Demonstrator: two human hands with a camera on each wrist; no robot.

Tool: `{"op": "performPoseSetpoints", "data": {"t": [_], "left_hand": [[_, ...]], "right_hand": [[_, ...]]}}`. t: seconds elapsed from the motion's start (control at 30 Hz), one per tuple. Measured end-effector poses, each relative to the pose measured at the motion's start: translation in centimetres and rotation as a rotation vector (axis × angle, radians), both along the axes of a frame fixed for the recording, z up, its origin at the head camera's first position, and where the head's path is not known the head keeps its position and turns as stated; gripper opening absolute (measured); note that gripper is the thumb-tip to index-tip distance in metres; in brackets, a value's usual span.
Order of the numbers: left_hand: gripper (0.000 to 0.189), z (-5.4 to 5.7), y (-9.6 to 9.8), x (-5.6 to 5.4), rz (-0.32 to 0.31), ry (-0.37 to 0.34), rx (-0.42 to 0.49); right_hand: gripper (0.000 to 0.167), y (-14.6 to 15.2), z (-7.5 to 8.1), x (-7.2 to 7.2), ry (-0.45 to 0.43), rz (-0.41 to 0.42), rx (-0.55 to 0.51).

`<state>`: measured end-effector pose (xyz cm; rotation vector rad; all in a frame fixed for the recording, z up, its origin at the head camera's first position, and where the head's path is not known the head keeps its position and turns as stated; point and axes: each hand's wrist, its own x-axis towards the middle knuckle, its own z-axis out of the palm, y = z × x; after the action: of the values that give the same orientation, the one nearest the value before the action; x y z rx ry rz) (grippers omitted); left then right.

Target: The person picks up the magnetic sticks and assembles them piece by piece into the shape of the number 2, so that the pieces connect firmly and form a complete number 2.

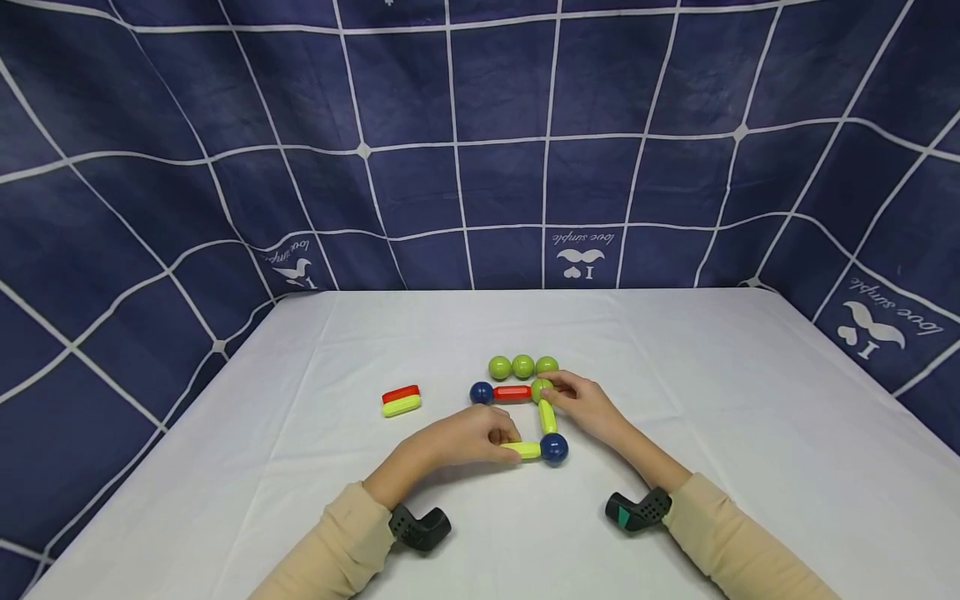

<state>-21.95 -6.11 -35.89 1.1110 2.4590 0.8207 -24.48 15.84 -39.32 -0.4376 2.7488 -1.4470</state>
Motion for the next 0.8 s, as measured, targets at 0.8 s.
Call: {"op": "performPoseSetpoints", "data": {"t": [0.8], "left_hand": [[0.020,-2.6,-0.4,-3.6,0.676,0.306,0.418]], "right_hand": [[0.036,-0.2,-0.2,0.0,-0.001,-0.001,0.002]]}}
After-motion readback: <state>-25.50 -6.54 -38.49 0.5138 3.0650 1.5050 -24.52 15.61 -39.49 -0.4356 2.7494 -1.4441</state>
